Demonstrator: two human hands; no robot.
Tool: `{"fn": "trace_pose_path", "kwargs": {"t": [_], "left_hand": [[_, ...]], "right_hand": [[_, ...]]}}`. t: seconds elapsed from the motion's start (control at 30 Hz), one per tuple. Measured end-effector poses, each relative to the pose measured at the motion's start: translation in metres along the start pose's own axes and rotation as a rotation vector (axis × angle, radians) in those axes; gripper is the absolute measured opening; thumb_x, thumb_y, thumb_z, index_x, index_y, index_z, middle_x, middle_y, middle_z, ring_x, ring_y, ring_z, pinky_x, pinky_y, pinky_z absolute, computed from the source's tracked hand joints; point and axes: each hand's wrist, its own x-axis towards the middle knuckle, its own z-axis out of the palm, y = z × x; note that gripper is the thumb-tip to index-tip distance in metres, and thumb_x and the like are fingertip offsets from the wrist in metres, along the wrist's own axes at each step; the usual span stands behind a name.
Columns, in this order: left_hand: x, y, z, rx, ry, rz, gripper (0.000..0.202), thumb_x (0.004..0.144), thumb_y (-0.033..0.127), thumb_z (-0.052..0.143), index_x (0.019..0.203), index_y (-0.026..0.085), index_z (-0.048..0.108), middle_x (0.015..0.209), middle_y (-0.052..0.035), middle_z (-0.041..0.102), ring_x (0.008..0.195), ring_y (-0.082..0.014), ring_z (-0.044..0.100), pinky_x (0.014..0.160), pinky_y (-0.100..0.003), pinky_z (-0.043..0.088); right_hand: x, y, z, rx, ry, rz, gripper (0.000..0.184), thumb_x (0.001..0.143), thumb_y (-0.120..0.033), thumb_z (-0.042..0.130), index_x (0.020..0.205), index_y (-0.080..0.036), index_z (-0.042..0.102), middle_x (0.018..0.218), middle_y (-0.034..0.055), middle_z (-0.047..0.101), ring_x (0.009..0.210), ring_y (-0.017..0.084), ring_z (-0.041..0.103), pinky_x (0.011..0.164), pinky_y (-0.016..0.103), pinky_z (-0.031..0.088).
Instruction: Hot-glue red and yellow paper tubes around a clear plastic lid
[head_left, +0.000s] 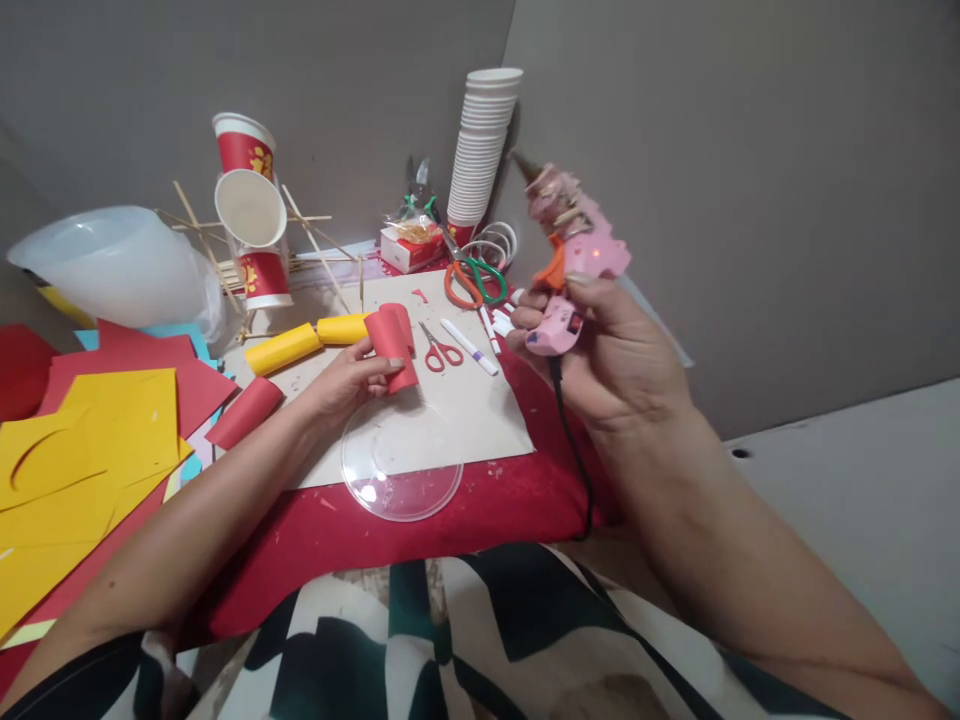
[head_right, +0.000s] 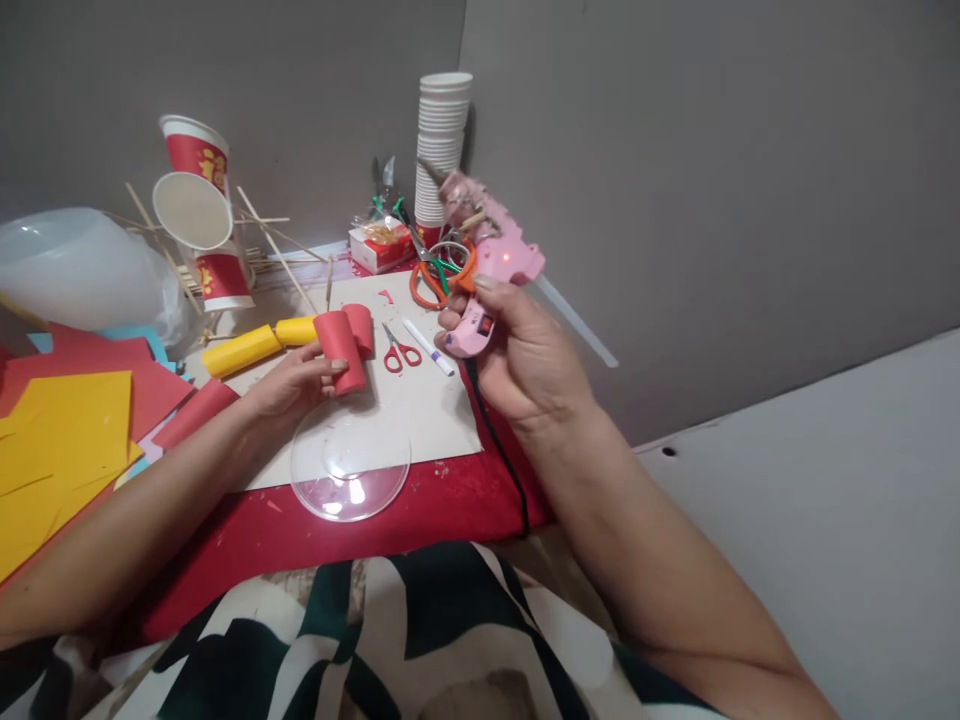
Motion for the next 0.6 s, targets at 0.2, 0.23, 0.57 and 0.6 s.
{"fn": "trace_pose_path", "kwargs": {"t": [0.2,0.23,0.57,0.6], "left_hand": [[0.042,0.009,0.002,0.072,0.059,0.018,0.037,0.065,0.018,0.083,0.098,0.015,0.067,0.068,0.0013,0.068,0.050,-0.0090,0.058,0.052,-0.021,0.048],[0.047,0.011,0.003,0.073,0.072,0.031,0.036,0.065,0.018,0.082,0.097,0.015,0.066,0.067,0.0018,0.068,0.050,-0.0092,0.058,0.053,-0.022,0.049],[0.013,0.031,0.005,0.016,0.098,0.090,0.032,0.062,0.022,0.084,0.085,0.016,0.063,0.075,0.0018,0.071,0.068,-0.0117,0.068,0.070,-0.025,0.059],[0.007,0.033,0.004,0.015,0.102,0.091,0.031,0.062,0.022,0.085,0.084,0.017,0.062,0.074,0.0025,0.071,0.067,-0.0109,0.067,0.068,-0.023,0.057]], "right_hand": [[0.017,0.018,0.005,-0.145,0.132,0.141,0.016,0.091,-0.037,0.056,0.081,-0.026,0.060,0.080,0.0031,0.065,0.072,0.018,0.067,0.066,0.036,0.062],[0.018,0.025,0.004,-0.168,0.168,0.157,0.015,0.091,-0.038,0.056,0.081,-0.026,0.059,0.081,0.0038,0.067,0.075,0.020,0.069,0.068,0.039,0.063],[0.056,0.059,-0.013,-0.287,0.408,0.070,0.010,0.090,-0.029,0.053,0.080,-0.026,0.052,0.091,0.0069,0.070,0.100,0.022,0.072,0.079,0.037,0.062],[0.062,0.056,-0.015,-0.315,0.429,0.028,0.012,0.090,-0.028,0.051,0.079,-0.027,0.050,0.094,0.0081,0.070,0.102,0.023,0.072,0.079,0.037,0.062]]}}
